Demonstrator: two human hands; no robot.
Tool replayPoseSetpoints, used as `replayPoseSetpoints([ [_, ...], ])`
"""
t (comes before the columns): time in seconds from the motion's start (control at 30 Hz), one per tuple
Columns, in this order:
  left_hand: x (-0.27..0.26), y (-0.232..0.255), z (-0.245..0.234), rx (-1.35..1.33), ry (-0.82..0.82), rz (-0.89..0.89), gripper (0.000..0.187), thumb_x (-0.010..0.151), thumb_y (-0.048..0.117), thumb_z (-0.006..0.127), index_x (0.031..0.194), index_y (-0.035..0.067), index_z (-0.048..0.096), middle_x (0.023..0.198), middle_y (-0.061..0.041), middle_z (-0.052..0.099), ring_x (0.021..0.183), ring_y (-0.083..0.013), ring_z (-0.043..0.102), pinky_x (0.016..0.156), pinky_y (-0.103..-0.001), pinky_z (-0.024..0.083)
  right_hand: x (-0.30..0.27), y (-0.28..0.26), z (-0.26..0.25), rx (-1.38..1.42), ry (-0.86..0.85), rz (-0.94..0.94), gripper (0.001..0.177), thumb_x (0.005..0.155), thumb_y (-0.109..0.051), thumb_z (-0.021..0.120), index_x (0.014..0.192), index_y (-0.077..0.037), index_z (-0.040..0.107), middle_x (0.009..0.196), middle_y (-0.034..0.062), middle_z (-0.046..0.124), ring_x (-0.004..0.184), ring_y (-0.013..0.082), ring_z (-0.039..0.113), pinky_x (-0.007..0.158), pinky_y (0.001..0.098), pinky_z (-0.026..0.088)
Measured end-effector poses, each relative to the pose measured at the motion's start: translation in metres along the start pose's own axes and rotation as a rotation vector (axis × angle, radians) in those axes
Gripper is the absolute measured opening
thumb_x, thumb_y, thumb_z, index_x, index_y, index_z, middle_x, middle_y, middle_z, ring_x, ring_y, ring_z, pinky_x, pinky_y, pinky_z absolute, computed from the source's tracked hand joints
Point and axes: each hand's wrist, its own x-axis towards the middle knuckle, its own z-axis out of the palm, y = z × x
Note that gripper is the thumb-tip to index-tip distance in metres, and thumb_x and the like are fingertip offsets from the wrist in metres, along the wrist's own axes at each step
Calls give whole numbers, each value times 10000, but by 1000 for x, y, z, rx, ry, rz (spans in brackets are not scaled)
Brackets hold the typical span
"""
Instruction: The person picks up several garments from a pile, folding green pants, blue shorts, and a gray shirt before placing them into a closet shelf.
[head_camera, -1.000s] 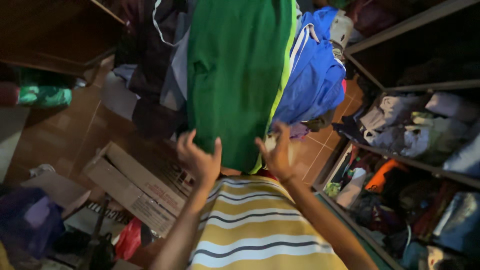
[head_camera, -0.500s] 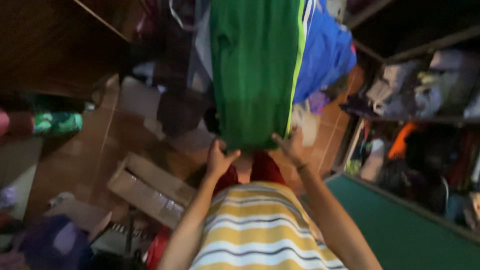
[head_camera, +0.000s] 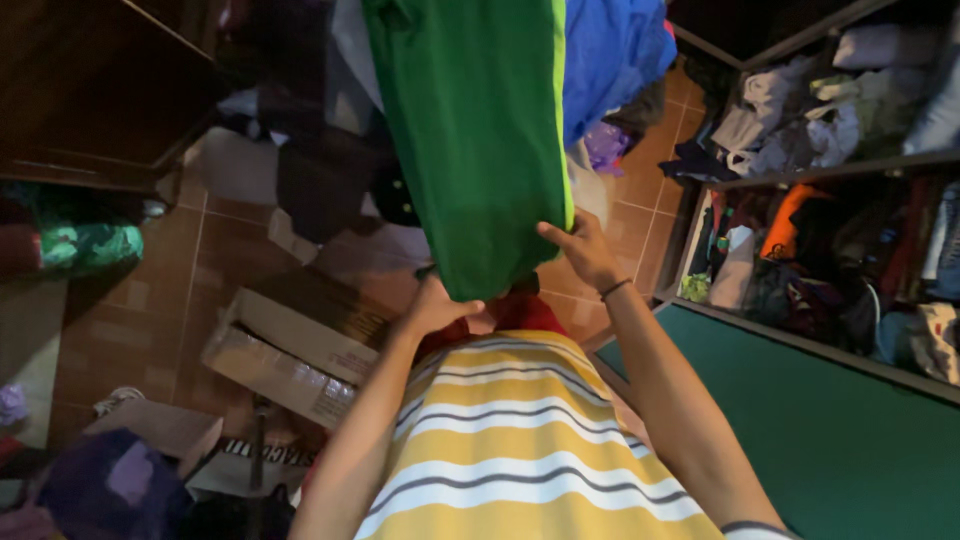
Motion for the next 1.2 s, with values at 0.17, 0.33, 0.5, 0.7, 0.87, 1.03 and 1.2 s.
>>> replayPoseSetpoints([
  [0.17, -9, -13, 10, 98, 139, -205, 453, 796, 74, 809, 1218, -5, 664, 1124, -106, 764, 1016, -218, 706, 916, -348, 553, -9, 12, 1, -230, -106, 111, 541, 814, -158, 833, 1293, -9, 631, 1182, 103, 730, 1024, 179, 693, 894, 325, 570],
  [0.33, -24, 5, 19, -246, 80, -295, 475, 786, 80, 804, 1235, 13, 665, 1171, -94, 737, 1040, -196, 684, 909, -352, 551, -29, 40, -8, -210, -437, 50, 522, 862, -158, 832, 1334, -18, 662, 1287, 95, 731, 1148, 216, 672, 1017, 355, 548],
  [0.5, -35, -1, 32, 205, 68, -112, 577, 736, 76, 863, 1254, -7, 623, 1190, -108, 693, 1080, -199, 649, 903, -348, 519, -46, 73, -1, -85, -385, 176, 552, 838, -161, 834, 1338, -25, 643, 1256, 91, 723, 1133, 220, 676, 1020, 393, 552],
  [0.7, -40, -14, 51, -571, 224, -468, 506, 785, 36, 756, 1272, 76, 625, 1176, -58, 715, 1036, -195, 695, 879, -353, 583, -74, 58, -7, 96, -384, 207, 650, 789, -140, 839, 1371, -45, 566, 1292, 80, 685, 1156, 221, 648, 1024, 396, 528],
  [0.87, -52, -10, 66, -807, 290, -466, 479, 807, 58, 775, 1265, -1, 650, 1183, -102, 729, 1046, -238, 697, 900, -378, 576, -90, 64, -5, -131, -489, 360, 587, 809, -110, 844, 1346, 7, 636, 1263, 129, 721, 1138, 274, 669, 1006, 411, 538],
  [1.03, -73, -22, 60, -373, 0, -272, 540, 753, 73, 855, 1247, 19, 643, 1170, -75, 706, 1056, -198, 667, 919, -352, 551, -108, 49, 5, 450, -345, 477, 656, 843, -85, 762, 1440, -38, 494, 1386, 110, 635, 1232, 248, 622, 1048, 404, 514],
  [1.2, -82, -47, 60, -99, -107, -189, 451, 812, 111, 858, 1214, 2, 686, 1160, -94, 735, 1049, -195, 670, 919, -338, 556, -122, 51, 4, 438, -432, 439, 678, 819, -69, 781, 1438, -32, 507, 1360, 106, 641, 1208, 249, 617, 1041, 399, 512],
])
